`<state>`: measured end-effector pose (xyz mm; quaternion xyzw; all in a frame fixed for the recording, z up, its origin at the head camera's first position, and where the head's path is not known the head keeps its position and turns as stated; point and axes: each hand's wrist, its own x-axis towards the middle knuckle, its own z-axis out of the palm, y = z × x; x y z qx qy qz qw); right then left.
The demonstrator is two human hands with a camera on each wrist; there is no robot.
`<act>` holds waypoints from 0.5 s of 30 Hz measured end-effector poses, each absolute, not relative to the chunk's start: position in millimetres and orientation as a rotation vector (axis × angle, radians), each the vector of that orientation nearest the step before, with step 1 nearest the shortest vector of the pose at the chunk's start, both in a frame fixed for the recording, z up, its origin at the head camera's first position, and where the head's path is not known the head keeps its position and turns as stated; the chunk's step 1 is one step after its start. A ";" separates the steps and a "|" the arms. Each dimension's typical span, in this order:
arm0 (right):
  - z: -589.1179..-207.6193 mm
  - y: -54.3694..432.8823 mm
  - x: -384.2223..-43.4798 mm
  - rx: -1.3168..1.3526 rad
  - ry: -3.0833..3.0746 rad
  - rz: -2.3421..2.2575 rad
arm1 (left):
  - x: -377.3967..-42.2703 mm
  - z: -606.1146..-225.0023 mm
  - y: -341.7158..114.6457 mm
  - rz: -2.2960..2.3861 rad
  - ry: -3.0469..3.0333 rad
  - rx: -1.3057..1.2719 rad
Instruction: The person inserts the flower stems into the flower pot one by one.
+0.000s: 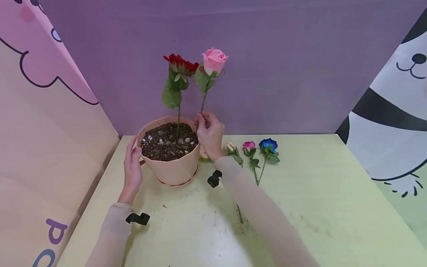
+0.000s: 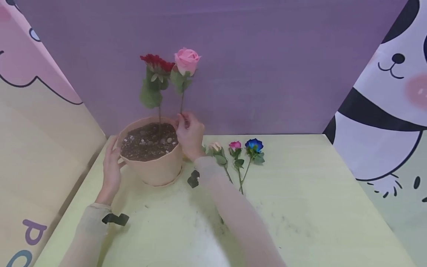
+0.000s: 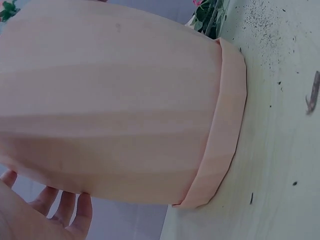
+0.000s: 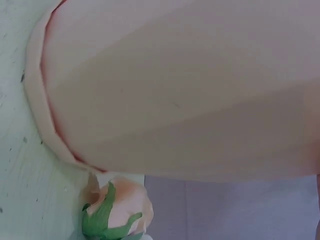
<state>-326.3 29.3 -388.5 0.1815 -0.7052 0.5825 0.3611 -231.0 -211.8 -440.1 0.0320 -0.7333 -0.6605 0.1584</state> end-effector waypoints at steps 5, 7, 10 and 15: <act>-391.9 24.3 -322.4 0.444 -1.834 1.471 | -224.2 -440.6 -211.7 -1.891 -2.094 0.114; -393.4 23.9 -321.1 0.449 -1.848 1.464 | -222.0 -441.5 -211.6 -1.888 -2.093 0.122; -393.7 23.3 -320.7 0.454 -1.865 1.442 | -221.6 -441.8 -211.5 -1.877 -2.083 0.126; -391.0 22.4 -324.5 0.442 -1.869 1.425 | -228.7 -441.1 -213.4 -1.866 -2.085 0.091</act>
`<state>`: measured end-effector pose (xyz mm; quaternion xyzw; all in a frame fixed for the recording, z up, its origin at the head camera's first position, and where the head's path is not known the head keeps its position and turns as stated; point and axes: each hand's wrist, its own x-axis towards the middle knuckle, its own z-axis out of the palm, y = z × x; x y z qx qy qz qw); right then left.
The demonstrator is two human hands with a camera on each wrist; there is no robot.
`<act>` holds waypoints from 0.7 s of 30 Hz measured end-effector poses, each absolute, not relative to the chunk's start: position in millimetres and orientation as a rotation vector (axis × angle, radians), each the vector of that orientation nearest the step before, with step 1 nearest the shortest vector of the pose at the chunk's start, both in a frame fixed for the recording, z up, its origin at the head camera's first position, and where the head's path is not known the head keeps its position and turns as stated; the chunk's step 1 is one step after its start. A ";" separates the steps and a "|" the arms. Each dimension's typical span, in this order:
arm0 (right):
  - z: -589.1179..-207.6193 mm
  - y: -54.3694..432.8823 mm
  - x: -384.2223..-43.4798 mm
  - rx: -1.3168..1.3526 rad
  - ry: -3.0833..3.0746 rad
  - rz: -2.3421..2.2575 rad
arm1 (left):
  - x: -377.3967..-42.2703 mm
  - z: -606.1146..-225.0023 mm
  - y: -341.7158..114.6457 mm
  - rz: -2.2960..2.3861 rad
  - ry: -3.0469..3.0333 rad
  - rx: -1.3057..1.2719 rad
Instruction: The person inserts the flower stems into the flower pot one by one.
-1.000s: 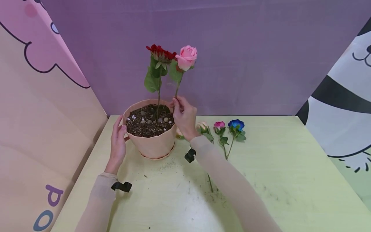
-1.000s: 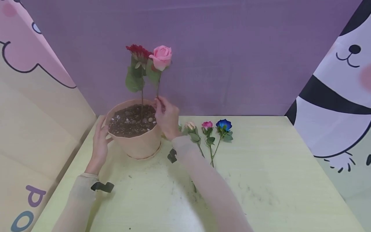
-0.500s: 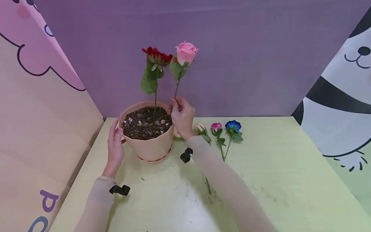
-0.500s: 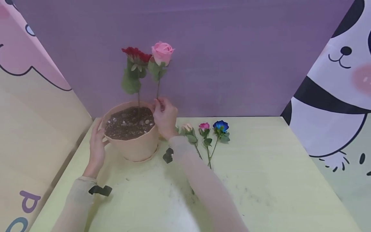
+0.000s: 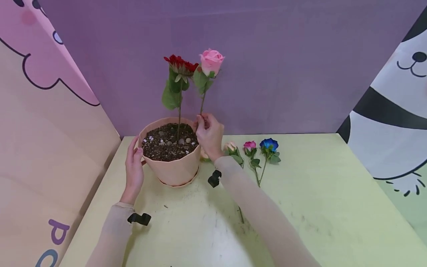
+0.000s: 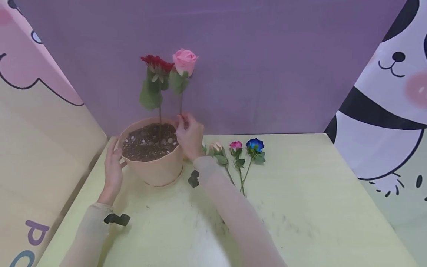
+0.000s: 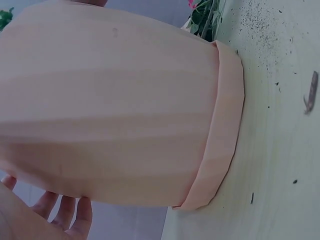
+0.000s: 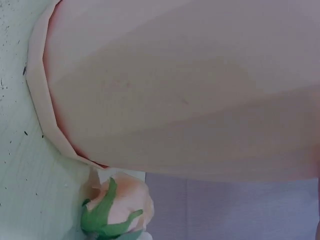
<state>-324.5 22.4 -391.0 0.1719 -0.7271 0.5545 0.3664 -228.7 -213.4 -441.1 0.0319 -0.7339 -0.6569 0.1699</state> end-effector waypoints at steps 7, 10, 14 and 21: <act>-392.9 29.5 -326.3 0.399 -1.991 1.541 | -233.3 -446.9 -214.5 -1.903 -2.139 0.070; -396.2 36.1 -321.6 0.342 -2.056 1.543 | -234.0 -449.6 -214.1 -1.910 -2.163 0.053; -397.6 41.0 -312.5 0.397 -2.150 1.558 | -231.3 -448.8 -215.5 -1.877 -2.166 0.056; -382.6 45.2 -307.1 0.462 -2.166 1.547 | -231.3 -439.5 -217.4 -1.875 -2.133 0.006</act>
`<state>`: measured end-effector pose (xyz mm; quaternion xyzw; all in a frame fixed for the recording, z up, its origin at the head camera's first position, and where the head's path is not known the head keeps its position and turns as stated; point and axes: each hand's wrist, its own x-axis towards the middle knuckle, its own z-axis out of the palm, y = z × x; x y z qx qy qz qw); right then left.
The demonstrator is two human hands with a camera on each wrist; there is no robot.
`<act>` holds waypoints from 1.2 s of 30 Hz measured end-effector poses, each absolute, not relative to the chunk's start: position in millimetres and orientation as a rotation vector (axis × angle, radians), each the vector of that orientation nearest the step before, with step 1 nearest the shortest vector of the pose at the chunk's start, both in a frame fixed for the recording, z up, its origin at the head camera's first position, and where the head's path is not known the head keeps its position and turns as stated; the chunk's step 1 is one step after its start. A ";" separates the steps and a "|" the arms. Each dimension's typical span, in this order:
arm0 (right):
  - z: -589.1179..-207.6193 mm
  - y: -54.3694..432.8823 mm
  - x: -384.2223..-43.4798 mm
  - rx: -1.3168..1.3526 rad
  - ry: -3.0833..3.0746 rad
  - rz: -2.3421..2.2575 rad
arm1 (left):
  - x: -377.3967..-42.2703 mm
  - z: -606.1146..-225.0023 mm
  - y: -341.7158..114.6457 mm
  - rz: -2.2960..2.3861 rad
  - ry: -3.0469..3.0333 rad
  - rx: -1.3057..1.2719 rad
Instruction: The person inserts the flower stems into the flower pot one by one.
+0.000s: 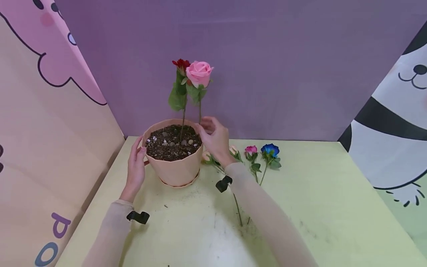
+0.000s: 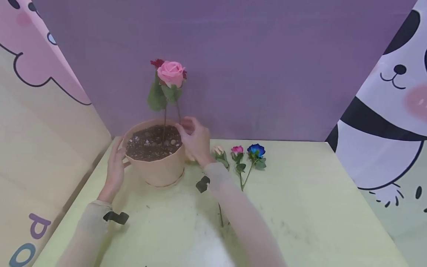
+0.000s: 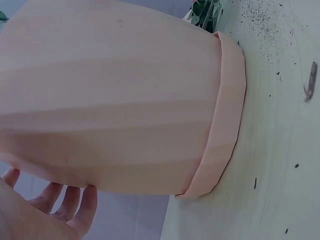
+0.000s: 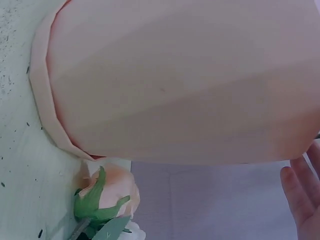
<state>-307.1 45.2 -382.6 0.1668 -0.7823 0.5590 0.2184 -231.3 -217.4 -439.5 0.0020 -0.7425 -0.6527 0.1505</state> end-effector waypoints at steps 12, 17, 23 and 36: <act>-374.9 61.1 -305.3 0.497 -2.211 1.557 | -232.5 -443.0 -213.4 -1.890 -2.101 0.011; -371.1 75.4 -304.4 0.478 -2.221 1.605 | -233.0 -442.8 -212.0 -1.893 -2.094 0.016; -368.4 99.2 -302.4 0.402 -2.217 1.667 | -232.1 -441.6 -210.5 -1.905 -2.084 0.001; -371.4 169.5 -277.1 0.254 -2.401 1.663 | -229.8 -436.7 -207.9 -1.870 -2.108 0.002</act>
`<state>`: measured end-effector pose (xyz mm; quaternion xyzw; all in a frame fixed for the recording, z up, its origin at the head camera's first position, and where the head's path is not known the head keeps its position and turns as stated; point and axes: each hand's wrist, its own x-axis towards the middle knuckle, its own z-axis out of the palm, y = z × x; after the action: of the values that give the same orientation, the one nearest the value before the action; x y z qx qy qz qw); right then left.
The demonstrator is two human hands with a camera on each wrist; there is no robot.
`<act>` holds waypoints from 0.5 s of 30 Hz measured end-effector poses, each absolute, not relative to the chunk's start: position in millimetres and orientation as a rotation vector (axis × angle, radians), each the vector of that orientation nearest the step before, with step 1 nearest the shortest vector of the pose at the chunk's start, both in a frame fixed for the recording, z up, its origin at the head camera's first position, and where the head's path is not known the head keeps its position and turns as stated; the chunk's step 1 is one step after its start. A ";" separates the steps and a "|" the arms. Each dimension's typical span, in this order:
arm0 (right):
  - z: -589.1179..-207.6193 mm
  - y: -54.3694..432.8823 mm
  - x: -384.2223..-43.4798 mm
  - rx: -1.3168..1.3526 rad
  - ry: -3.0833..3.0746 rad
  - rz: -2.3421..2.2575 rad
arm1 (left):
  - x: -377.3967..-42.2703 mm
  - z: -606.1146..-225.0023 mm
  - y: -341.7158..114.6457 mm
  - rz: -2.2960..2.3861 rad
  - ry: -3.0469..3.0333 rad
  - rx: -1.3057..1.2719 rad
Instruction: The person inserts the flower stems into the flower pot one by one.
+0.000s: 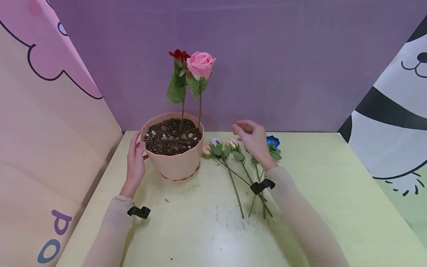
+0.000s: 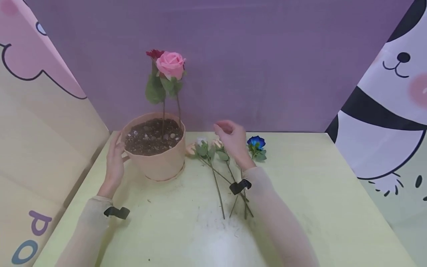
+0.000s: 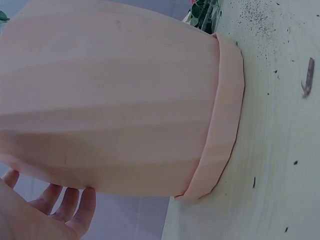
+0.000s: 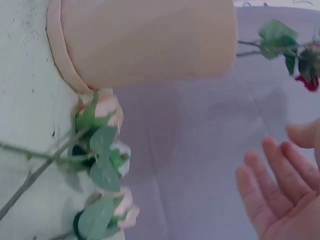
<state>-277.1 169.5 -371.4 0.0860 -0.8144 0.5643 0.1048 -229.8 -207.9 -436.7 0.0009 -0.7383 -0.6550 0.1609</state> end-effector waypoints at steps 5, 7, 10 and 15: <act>-383.4 198.9 -268.6 0.131 -2.459 1.630 | -230.0 -435.1 -207.3 -1.880 -2.118 0.016; -391.0 211.8 -265.5 0.107 -2.470 1.641 | -229.8 -434.4 -206.7 -1.891 -2.118 0.015; -403.1 230.6 -259.1 0.072 -2.498 1.639 | -229.3 -433.6 -206.0 -1.905 -2.116 0.015; -422.4 253.0 -250.4 -0.002 -2.570 1.648 | -228.3 -432.5 -208.8 -1.902 -2.123 0.032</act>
<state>-250.4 253.0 -422.4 -0.0006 -0.8410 0.5392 0.0442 -228.3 -208.8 -432.5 0.0110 -0.7368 -0.6603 0.1449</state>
